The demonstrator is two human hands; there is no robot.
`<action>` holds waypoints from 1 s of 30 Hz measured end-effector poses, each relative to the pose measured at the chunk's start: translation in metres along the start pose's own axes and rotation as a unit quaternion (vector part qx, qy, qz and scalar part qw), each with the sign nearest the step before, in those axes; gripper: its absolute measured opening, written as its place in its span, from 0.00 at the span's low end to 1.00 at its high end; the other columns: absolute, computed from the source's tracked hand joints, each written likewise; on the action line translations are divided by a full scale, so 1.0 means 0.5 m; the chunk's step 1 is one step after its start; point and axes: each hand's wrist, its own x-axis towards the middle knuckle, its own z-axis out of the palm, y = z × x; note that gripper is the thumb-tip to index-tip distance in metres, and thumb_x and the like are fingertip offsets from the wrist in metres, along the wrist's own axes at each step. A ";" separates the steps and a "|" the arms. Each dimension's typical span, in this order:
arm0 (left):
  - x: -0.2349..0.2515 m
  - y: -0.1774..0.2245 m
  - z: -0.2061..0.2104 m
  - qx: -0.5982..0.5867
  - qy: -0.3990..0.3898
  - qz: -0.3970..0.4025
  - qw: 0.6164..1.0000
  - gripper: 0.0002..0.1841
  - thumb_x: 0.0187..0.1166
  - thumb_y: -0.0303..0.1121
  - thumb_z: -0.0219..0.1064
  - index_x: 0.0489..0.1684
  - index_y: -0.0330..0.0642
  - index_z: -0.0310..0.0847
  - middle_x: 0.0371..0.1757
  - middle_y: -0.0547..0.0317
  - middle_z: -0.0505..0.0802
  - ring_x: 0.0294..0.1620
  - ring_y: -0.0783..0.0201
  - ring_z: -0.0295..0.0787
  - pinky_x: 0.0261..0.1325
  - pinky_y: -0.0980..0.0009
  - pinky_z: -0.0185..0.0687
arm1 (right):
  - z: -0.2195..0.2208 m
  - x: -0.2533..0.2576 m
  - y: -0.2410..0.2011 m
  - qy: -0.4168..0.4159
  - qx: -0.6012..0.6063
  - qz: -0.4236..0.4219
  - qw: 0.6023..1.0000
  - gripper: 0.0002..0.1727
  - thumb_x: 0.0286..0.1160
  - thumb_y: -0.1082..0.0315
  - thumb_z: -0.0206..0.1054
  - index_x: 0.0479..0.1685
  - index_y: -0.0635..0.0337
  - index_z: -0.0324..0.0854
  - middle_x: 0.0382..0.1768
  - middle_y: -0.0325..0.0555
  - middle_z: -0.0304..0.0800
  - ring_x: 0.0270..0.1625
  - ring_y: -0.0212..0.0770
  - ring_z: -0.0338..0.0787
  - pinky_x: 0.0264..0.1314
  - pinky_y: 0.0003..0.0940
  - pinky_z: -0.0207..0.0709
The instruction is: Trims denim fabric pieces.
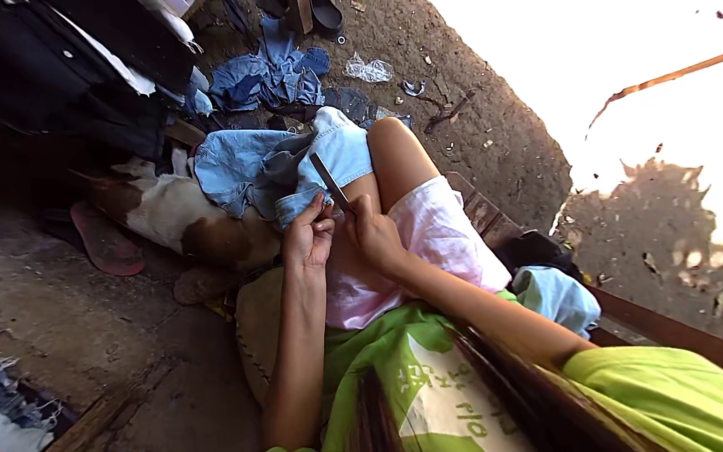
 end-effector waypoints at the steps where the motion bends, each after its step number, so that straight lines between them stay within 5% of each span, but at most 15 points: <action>1: 0.000 0.002 -0.001 0.003 -0.004 0.000 1.000 0.08 0.88 0.25 0.57 0.38 0.44 0.80 0.29 0.66 0.88 0.16 0.84 0.74 0.18 0.92 0.67 | 0.003 0.013 -0.004 0.000 -0.005 -0.003 1.000 0.10 0.82 0.69 0.57 0.47 0.70 0.75 0.15 0.49 0.80 0.18 0.52 0.87 0.18 0.46 0.77; 11: -0.015 0.017 -0.020 -0.029 -0.035 -0.012 0.999 0.11 0.88 0.25 0.54 0.37 0.43 0.80 0.28 0.65 0.86 0.16 0.82 0.75 0.18 0.92 0.68 | 0.004 0.019 -0.017 -0.033 -0.008 -0.002 0.999 0.09 0.83 0.69 0.57 0.49 0.68 0.74 0.17 0.50 0.81 0.19 0.54 0.88 0.19 0.48 0.78; 16: -0.014 0.018 -0.045 -0.011 -0.080 -0.024 0.996 0.14 0.88 0.24 0.53 0.31 0.42 0.83 0.24 0.65 0.86 0.15 0.81 0.76 0.18 0.90 0.71 | -0.004 0.011 0.043 -0.042 0.281 0.018 0.959 0.11 0.89 0.68 0.51 0.58 0.67 0.69 0.22 0.46 0.76 0.18 0.37 0.76 0.20 0.34 0.73; 21: 0.017 -0.003 -0.071 0.036 -0.111 -0.014 0.993 0.13 0.85 0.23 0.55 0.31 0.44 0.82 0.24 0.64 0.86 0.14 0.82 0.73 0.16 0.90 0.67 | -0.079 0.008 0.080 -0.083 0.488 0.083 0.865 0.08 0.90 0.65 0.44 0.45 0.51 0.67 0.12 0.32 0.65 0.10 0.23 0.63 0.14 0.16 0.58; 26: 0.036 -0.032 -0.091 0.059 -0.147 0.054 0.986 0.10 0.80 0.18 0.59 0.38 0.45 0.82 0.27 0.64 0.88 0.15 0.82 0.71 0.17 0.89 0.65 | -0.134 0.002 0.102 -0.119 0.441 0.098 0.884 0.08 0.90 0.65 0.44 0.46 0.51 0.69 0.14 0.32 0.67 0.12 0.22 0.65 0.15 0.15 0.59; 30: 0.040 -0.035 -0.091 0.096 -0.150 0.100 0.979 0.11 0.81 0.18 0.58 0.41 0.46 0.82 0.28 0.68 0.88 0.16 0.82 0.71 0.20 0.88 0.68 | -0.227 0.013 0.180 -0.048 0.272 0.091 0.957 0.13 0.89 0.66 0.47 0.51 0.64 0.74 0.28 0.32 0.80 0.21 0.19 0.73 0.24 0.18 0.69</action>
